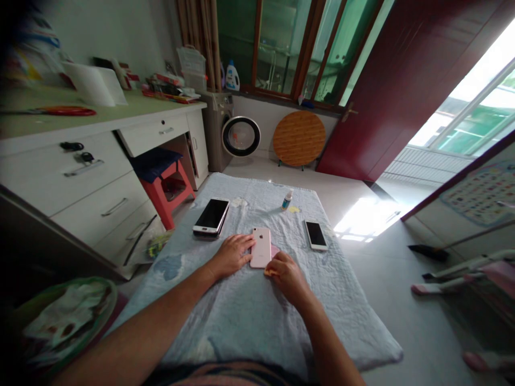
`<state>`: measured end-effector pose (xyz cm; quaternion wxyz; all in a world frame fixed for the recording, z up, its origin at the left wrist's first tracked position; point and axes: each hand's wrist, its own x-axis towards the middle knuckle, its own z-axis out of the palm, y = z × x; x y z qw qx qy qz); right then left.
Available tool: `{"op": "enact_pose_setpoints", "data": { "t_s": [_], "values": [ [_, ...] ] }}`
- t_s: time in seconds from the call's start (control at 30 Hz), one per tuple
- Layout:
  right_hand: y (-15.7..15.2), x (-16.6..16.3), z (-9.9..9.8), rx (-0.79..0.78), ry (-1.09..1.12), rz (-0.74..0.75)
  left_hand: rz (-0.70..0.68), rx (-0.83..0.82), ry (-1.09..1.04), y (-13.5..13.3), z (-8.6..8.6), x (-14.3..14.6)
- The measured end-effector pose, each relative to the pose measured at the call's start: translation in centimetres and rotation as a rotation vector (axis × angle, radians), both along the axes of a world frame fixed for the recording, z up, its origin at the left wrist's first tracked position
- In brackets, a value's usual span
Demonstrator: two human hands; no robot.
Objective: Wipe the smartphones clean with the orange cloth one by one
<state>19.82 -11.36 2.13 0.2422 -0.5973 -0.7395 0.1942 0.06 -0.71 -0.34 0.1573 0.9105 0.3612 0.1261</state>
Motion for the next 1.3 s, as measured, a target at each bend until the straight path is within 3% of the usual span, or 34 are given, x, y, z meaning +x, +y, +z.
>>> {"op": "enact_pose_setpoints", "data": {
  "t_s": [0.57, 1.0, 1.3],
  "values": [
    [2.0, -5.9, -0.4, 0.034, -0.251, 0.015, 0.000, -0.023, -0.015, -0.2, 0.4, 0.0],
    [0.6, -1.0, 0.9, -0.069, -0.237, -0.054, 0.008, -0.016, -0.005, 0.0, -0.2, 0.0],
    [2.1, -4.9, 0.1, 0.007, -0.311, 0.033, 0.001, -0.023, 0.000, -0.1, 0.5, -0.1]
  ]
}}
